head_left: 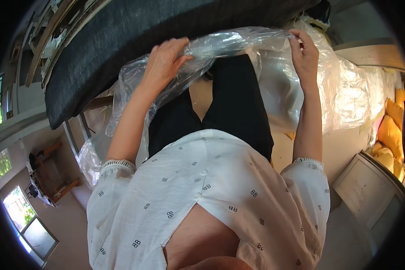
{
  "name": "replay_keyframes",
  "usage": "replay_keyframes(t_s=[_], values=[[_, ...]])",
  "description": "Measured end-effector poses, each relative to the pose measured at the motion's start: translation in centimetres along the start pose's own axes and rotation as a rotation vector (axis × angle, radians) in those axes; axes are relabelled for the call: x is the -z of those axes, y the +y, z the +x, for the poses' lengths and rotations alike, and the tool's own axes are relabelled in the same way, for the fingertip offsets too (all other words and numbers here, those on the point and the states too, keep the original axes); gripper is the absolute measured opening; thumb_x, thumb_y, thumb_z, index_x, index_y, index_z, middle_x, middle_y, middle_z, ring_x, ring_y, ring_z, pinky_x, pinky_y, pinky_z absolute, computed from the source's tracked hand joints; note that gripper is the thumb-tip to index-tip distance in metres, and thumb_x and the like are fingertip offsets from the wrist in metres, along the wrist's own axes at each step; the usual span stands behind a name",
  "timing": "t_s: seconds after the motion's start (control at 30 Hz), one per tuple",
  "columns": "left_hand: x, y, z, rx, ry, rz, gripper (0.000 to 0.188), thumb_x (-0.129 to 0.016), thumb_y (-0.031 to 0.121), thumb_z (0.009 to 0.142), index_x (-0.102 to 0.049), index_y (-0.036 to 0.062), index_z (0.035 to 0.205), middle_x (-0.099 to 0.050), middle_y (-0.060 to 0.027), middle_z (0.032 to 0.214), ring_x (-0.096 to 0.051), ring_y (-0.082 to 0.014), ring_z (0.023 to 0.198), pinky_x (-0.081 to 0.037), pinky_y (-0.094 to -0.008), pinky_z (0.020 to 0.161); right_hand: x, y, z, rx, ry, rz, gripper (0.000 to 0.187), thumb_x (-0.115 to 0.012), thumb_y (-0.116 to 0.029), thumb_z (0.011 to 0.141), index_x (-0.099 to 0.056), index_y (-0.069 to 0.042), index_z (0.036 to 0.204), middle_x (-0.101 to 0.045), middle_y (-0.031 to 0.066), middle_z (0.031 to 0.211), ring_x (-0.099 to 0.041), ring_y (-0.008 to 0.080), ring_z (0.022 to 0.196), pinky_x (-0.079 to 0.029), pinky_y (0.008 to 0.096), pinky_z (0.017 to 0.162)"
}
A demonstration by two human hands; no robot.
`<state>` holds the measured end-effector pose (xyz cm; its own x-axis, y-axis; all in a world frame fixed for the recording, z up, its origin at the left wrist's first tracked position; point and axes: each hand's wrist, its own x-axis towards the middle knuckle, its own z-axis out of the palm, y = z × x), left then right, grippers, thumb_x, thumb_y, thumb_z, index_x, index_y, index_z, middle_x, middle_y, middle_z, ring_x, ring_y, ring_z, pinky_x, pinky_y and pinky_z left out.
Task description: Wrapping a large object or product with clear plastic film for protection or packaging.
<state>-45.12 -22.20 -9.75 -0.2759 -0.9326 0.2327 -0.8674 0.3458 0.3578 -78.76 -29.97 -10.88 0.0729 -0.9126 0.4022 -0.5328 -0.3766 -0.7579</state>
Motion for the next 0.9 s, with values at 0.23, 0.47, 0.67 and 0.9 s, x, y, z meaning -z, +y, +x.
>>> replay_keyframes(t_s=[0.23,0.47,0.67,0.9], values=[[2.6,3.1,0.8,0.313,-0.010,-0.834,0.018,-0.053,0.018,0.091,-0.058,0.0031,0.082,-0.048,0.0056,0.071,-0.038,-0.0018,0.066,-0.031,-0.0178,0.060,0.2,-3.3,3.1,0.084,0.431,0.085,0.016,-0.060,-0.013,0.086,-0.058,-0.002,0.098,-0.058,0.0056,0.093,-0.053,0.0136,0.081,-0.042,0.0240,0.068],[4.0,6.2,-0.4,0.304,-0.088,-0.801,0.019,-0.055,0.018,0.091,-0.061,0.0010,0.085,-0.052,0.0037,0.073,-0.042,-0.0036,0.067,-0.035,-0.0194,0.061,-4.1,-2.5,0.2,-0.078,0.060,0.440,0.026,-0.046,-0.025,0.094,-0.058,-0.002,0.097,-0.055,0.0057,0.093,-0.050,0.0142,0.089,-0.041,0.0265,0.077],[4.8,7.1,-1.3,0.234,-0.143,-0.550,0.013,-0.059,0.012,0.087,-0.062,-0.0007,0.089,-0.054,-0.0044,0.072,-0.052,-0.0116,0.067,-0.040,-0.0237,0.060,-2.7,-3.8,1.5,-0.271,-0.451,0.430,0.028,-0.052,-0.027,0.091,-0.060,-0.001,0.091,-0.055,-0.0004,0.076,-0.051,0.0097,0.073,-0.040,0.0226,0.070],[5.1,7.7,0.8,0.061,-0.210,-0.406,0.026,-0.068,0.021,0.079,-0.063,0.0021,0.096,-0.059,-0.0075,0.087,-0.059,-0.0205,0.075,-0.045,-0.0297,0.063,-2.3,-5.1,-2.3,-0.377,-0.496,0.719,0.016,-0.061,-0.012,0.084,-0.057,-0.002,0.095,-0.050,-0.0020,0.067,-0.045,0.0044,0.065,-0.039,0.0201,0.061]])
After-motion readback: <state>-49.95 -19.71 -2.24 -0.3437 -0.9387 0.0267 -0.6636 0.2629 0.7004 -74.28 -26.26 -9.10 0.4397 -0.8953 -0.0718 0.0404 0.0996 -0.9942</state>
